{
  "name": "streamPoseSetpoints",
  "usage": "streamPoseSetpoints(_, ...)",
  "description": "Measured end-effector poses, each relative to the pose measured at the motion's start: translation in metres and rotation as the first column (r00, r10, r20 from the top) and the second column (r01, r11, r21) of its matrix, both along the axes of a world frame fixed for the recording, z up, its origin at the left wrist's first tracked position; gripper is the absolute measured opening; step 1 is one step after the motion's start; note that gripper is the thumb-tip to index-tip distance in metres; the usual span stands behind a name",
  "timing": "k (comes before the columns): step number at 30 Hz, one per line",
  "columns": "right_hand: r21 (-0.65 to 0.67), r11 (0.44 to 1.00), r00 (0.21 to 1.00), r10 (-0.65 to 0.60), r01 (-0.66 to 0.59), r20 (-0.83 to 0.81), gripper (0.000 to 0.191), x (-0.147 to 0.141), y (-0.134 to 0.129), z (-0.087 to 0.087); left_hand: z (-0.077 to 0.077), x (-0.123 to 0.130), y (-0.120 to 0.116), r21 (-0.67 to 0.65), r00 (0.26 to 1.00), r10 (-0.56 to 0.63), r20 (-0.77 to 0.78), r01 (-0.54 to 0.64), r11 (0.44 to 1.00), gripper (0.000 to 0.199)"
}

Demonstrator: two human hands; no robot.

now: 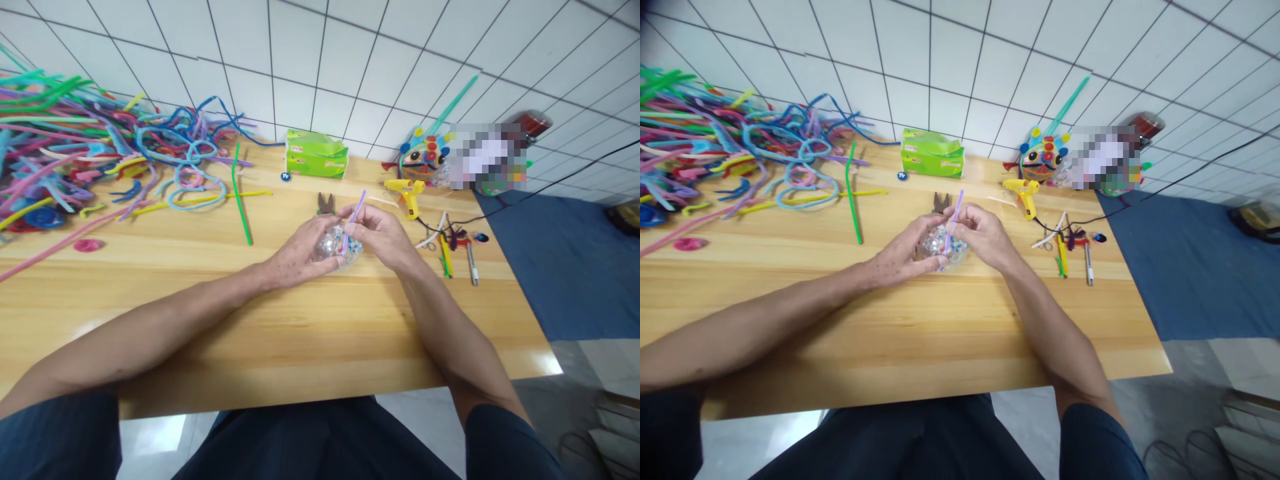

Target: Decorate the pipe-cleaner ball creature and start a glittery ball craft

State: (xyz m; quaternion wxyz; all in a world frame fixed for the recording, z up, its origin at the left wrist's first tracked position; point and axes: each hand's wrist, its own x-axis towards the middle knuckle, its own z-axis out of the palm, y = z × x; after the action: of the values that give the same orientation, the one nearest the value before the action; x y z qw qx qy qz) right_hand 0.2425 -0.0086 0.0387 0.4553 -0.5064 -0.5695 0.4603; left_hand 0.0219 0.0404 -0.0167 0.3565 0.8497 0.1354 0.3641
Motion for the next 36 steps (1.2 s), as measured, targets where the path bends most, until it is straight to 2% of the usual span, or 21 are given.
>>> streamPoseSetpoints(5, 0.007, 1.0, 1.0, -0.016, 0.016, 0.0, 0.047, 0.0, 0.0, -0.002, -0.004, 0.001, 0.0, 0.002, 1.0, 0.017, 0.007, -0.017, 1.0, 0.072)
streamPoseSetpoints(11, 0.086, 0.995, 0.995, -0.06, 0.053, 0.077, 0.043, 0.0, -0.005, 0.008, -0.009, 0.002, 0.003, -0.001, 0.997, 0.067, -0.027, -0.067, 0.998, 0.074)
streamPoseSetpoints(16, 0.105, 0.993, 0.992, -0.066, 0.055, 0.104, 0.048, 0.001, -0.007, 0.011, -0.007, 0.001, 0.005, -0.031, 0.995, 0.091, -0.028, -0.092, 0.995, 0.07)
streamPoseSetpoints(22, 0.106, 0.992, 0.991, -0.084, 0.073, 0.103, 0.049, 0.001, -0.005, 0.007, -0.007, 0.0, 0.004, -0.004, 0.998, 0.058, -0.015, -0.058, 0.998, 0.068)
streamPoseSetpoints(29, 0.027, 0.997, 0.994, -0.075, 0.073, 0.085, 0.046, -0.003, -0.004, -0.002, -0.012, 0.002, 0.004, 0.067, 1.0, -0.017, 0.023, 0.015, 0.998, 0.073)
streamPoseSetpoints(36, 0.011, 0.999, 0.998, -0.047, 0.046, 0.04, 0.047, -0.006, -0.002, -0.008, -0.009, 0.003, 0.0, 0.037, 0.999, -0.022, 0.031, 0.02, 0.999, 0.077)
